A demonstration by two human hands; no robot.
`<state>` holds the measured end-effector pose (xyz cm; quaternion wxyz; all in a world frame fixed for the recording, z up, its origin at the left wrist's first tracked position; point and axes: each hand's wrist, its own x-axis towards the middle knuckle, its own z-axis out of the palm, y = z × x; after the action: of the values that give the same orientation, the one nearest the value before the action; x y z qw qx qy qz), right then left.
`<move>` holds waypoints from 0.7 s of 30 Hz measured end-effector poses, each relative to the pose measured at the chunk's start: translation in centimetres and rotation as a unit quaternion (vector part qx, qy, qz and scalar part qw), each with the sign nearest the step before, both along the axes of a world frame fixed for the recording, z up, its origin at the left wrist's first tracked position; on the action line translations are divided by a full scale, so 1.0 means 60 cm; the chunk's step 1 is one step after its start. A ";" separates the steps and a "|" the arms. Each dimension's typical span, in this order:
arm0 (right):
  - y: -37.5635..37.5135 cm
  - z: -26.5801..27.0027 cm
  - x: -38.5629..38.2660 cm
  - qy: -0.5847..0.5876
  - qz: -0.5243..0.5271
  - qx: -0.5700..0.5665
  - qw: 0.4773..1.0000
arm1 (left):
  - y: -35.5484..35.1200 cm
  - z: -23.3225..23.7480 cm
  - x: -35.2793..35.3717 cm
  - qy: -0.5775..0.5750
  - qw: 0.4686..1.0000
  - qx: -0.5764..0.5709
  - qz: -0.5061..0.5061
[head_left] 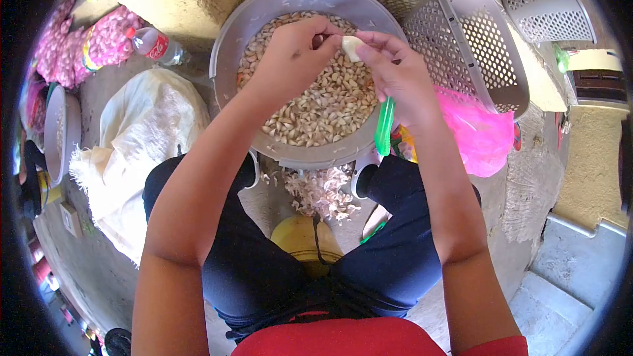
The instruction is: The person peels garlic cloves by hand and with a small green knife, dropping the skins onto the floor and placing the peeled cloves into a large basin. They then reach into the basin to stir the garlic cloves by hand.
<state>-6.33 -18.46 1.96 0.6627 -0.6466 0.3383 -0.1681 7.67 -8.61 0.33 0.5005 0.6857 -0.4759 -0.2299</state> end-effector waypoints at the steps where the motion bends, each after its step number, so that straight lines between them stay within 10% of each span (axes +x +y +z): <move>1: 0.004 -0.009 0.004 0.009 -0.007 -0.055 0.998 | 0.001 0.002 -0.004 -0.012 1.000 -0.013 0.007; 8: 0.018 -0.015 0.005 0.041 -0.026 -0.354 0.934 | 0.002 0.002 -0.004 -0.130 0.990 -0.057 -0.004; 21: 0.010 -0.016 0.009 0.074 0.007 -0.189 0.979 | 0.000 -0.005 -0.006 -0.107 0.993 -0.044 -0.001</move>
<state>-5.79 -17.86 0.97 0.5025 -0.7733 0.3444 -0.1758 7.28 -8.61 0.06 0.4758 0.6831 -0.5374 -0.1349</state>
